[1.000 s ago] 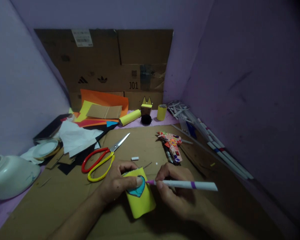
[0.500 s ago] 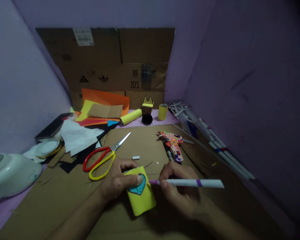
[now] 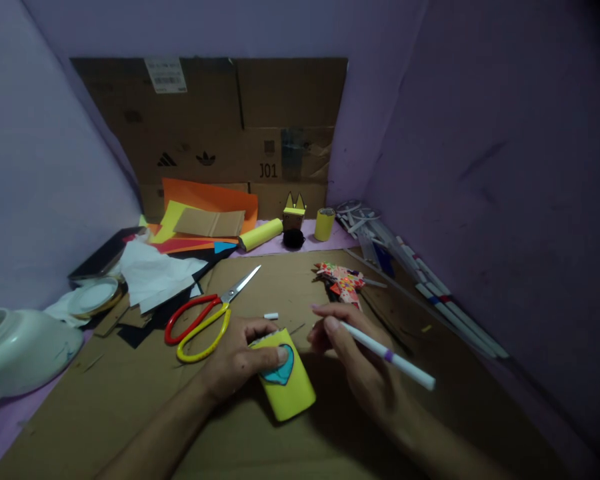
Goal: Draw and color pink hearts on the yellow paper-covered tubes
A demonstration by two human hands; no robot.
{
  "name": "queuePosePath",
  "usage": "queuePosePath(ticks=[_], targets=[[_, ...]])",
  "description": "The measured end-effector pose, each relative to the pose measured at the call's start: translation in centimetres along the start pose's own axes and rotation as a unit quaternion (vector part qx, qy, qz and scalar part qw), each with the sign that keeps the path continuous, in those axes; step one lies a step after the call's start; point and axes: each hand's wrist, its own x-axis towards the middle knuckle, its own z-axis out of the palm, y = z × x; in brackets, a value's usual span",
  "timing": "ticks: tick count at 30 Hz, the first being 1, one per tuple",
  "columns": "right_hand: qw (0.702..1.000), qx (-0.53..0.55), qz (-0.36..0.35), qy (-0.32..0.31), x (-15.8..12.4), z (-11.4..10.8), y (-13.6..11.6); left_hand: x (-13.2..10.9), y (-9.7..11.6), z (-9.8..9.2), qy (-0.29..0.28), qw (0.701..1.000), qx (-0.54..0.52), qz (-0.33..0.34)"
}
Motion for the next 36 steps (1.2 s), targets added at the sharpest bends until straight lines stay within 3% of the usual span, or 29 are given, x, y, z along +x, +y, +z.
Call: queuePosePath(ticks=[3,6,9,15,18,22,25,28,36], targets=[[0.998,0.008,0.051,-0.035,0.4,0.1,0.5,0.3,-0.1,-0.1,0.007,1.000,-0.013,-0.006],[0.991,-0.036,0.020,-0.131,0.5,0.0,0.7,0.6,0.0,-0.3,0.021,0.999,-0.040,-0.002],[0.984,-0.035,0.030,-0.174,0.3,0.1,1.0,0.7,0.1,-0.2,0.050,0.997,-0.065,0.004],[0.981,0.099,0.118,-0.115,0.8,0.3,0.6,1.3,-0.3,-0.7,0.182,0.977,-0.108,0.021],[0.979,0.131,0.128,-0.089,1.1,0.4,0.2,1.7,-0.7,-1.2,0.208,0.974,-0.088,0.031],[0.979,0.154,0.119,-0.062,1.0,0.5,0.4,1.7,-0.7,-1.3,0.241,0.960,0.094,0.104],[0.980,0.155,0.115,-0.040,1.0,0.6,0.6,1.5,-0.6,-1.2,0.259,0.910,0.243,0.213],[0.981,0.160,0.106,-0.027,1.1,0.7,0.6,1.4,-0.7,-1.2,0.292,0.872,0.284,0.272],[0.978,0.176,0.110,-0.025,1.2,1.0,0.8,2.1,-0.7,-1.4,0.275,0.899,0.251,0.229]])
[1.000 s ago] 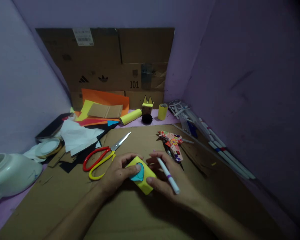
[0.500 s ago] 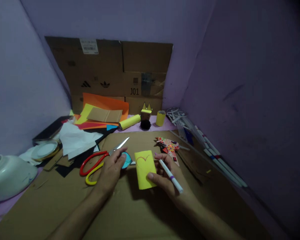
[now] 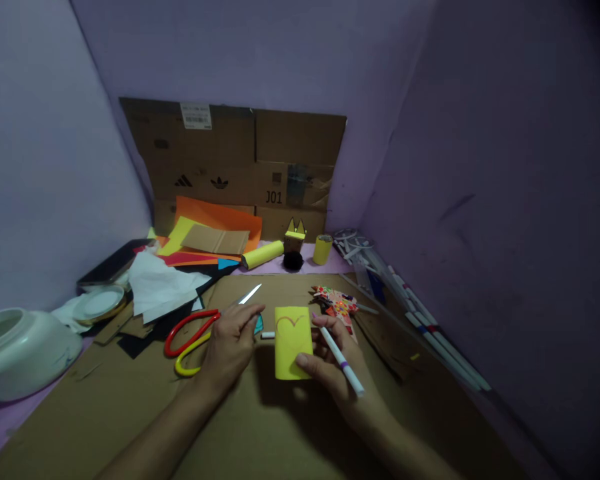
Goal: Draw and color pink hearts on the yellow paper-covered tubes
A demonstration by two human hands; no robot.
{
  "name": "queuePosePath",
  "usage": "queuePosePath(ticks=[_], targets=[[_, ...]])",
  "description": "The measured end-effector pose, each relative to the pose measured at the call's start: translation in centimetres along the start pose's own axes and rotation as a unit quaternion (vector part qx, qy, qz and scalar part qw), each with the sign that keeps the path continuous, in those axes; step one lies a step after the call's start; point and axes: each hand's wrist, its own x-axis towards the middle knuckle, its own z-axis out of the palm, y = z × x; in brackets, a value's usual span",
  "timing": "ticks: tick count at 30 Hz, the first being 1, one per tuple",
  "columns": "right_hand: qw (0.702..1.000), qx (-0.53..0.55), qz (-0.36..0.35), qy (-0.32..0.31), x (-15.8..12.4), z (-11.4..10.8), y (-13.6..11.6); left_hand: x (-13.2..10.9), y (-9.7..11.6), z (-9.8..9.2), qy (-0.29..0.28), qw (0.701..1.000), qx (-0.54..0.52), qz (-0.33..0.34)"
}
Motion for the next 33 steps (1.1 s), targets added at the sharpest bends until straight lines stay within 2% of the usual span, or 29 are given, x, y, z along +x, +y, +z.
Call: queuePosePath(ticks=[7,11,14,15,16,17,18,19,21,23,25,29,31,33], targets=[[0.999,-0.012,-0.024,0.019,0.0,-0.1,0.3,0.5,-0.3,0.1,-0.022,0.999,-0.012,-0.031],[1.000,0.008,-0.007,0.021,-0.2,0.1,-0.1,0.6,-0.2,0.2,0.018,1.000,0.004,-0.006],[0.999,0.027,-0.005,0.020,-0.4,0.2,-0.3,0.0,1.0,0.1,0.049,0.998,-0.023,-0.014],[0.999,0.035,-0.008,0.017,-0.4,0.2,-0.3,-0.4,1.5,0.0,0.036,0.995,-0.079,-0.045],[0.999,0.041,-0.011,0.013,-0.4,0.2,-0.2,-0.8,2.1,-0.1,-0.009,0.981,-0.163,-0.100],[0.999,0.045,-0.012,0.010,-0.4,0.2,-0.2,-1.2,2.7,-0.1,-0.048,0.952,-0.258,-0.155],[0.999,0.048,-0.014,0.006,-0.5,0.3,-0.1,-1.7,3.2,-0.1,-0.122,0.913,-0.336,-0.198],[0.999,0.049,-0.018,0.003,-0.5,0.3,-0.1,-2.0,3.6,-0.1,-0.177,0.878,-0.386,-0.219],[0.999,0.040,-0.026,-0.005,-0.6,0.4,-0.1,-2.7,4.1,0.1,-0.248,0.835,-0.432,-0.233],[0.999,0.015,-0.031,-0.016,-0.7,0.5,-0.2,-3.0,4.1,0.4,-0.261,0.828,-0.437,-0.236],[0.999,-0.029,-0.034,-0.008,-0.6,0.3,-0.5,-3.1,3.9,0.7,-0.237,0.834,-0.433,-0.247],[0.988,-0.070,-0.091,0.102,0.0,-0.9,-1.4,-3.2,3.4,1.3,-0.181,0.847,-0.402,-0.296],[0.980,-0.067,-0.124,0.141,0.1,-1.6,-1.7,-3.4,3.1,1.6,-0.184,0.846,-0.389,-0.314],[0.977,-0.080,-0.129,0.149,-0.2,-2.1,-1.5,-3.6,2.9,1.9,-0.200,0.843,-0.382,-0.322]])
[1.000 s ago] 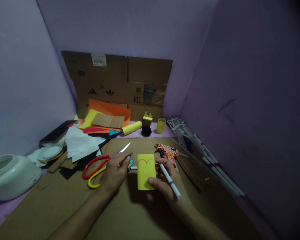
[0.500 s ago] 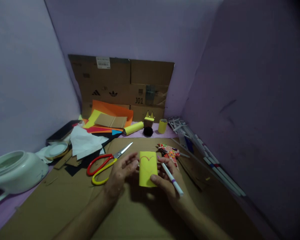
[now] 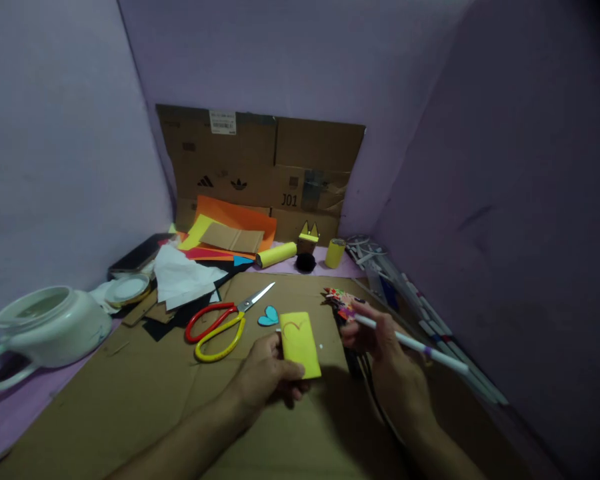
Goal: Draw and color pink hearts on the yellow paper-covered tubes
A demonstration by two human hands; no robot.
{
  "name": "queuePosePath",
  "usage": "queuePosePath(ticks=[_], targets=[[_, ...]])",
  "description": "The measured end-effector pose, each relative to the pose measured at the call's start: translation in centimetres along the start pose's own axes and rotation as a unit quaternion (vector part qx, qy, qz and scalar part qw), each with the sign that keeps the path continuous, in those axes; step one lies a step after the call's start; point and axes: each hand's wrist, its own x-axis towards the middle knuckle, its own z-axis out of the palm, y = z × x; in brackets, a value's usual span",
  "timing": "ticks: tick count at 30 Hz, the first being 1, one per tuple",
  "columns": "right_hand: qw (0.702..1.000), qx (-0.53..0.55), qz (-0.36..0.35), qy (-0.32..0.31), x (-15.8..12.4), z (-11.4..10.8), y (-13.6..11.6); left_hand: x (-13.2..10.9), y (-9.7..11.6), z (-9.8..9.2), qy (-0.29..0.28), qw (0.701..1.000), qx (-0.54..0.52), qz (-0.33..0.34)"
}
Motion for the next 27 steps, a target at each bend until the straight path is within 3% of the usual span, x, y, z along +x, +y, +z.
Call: queuePosePath(ticks=[7,13,20,27], targets=[[0.985,-0.135,-0.060,-0.084,-2.3,0.7,0.5,0.2,-0.2,-0.1,-0.006,0.999,-0.020,-0.042],[0.987,-0.154,0.021,-0.036,-2.6,2.2,0.3,0.6,0.0,-0.5,-0.023,0.998,-0.017,-0.049],[0.980,-0.192,-0.015,-0.055,-2.6,1.7,1.9,1.1,-0.1,-0.4,-0.031,0.998,0.007,-0.048],[0.968,-0.232,-0.069,-0.070,-2.4,1.7,1.4,1.2,-0.4,-0.3,-0.021,0.999,0.018,-0.047]])
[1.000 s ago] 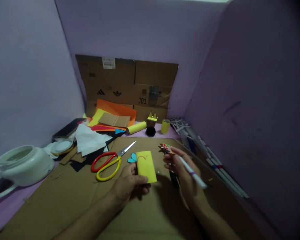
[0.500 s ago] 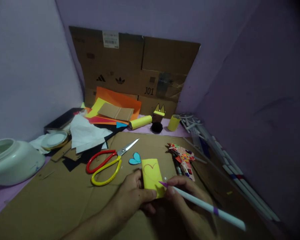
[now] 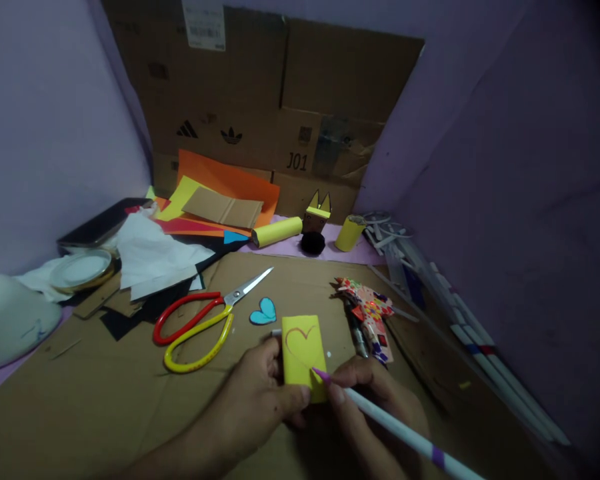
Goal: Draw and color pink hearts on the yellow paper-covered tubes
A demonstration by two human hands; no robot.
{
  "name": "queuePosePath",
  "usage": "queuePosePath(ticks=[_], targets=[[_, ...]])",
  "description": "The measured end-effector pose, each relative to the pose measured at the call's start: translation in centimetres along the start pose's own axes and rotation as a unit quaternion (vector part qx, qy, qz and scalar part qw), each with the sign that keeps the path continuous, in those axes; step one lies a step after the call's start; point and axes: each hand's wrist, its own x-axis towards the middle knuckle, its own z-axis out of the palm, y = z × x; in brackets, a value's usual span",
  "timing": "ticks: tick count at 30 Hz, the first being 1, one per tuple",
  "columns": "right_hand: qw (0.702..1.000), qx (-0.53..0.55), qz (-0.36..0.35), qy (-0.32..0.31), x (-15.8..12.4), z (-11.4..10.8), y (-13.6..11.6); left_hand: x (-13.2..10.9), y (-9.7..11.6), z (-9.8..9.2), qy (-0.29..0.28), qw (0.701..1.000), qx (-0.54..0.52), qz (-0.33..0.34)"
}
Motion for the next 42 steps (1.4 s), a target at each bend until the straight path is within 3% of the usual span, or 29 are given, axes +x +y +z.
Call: queuePosePath(ticks=[6,17,24,31,35,42], targets=[[0.998,0.008,-0.014,-0.064,0.2,-0.6,0.5,-0.2,0.6,0.3,0.000,1.000,0.004,-0.010],[0.998,0.041,0.051,-0.018,-0.6,0.3,0.6,-0.4,0.5,0.2,0.003,1.000,0.011,-0.007],[0.998,-0.002,0.015,-0.061,-0.1,-0.5,0.5,-0.3,0.4,0.2,0.003,1.000,0.012,-0.009],[0.998,-0.009,0.010,-0.057,0.0,-0.3,0.2,-0.3,0.4,0.2,-0.003,1.000,0.015,-0.006],[1.000,-0.005,0.019,-0.011,-0.3,0.0,-0.1,-0.3,0.4,0.2,-0.005,1.000,0.015,-0.003],[0.999,-0.003,0.037,-0.017,-0.7,0.5,0.6,-0.4,0.5,0.4,0.000,1.000,0.007,-0.009]])
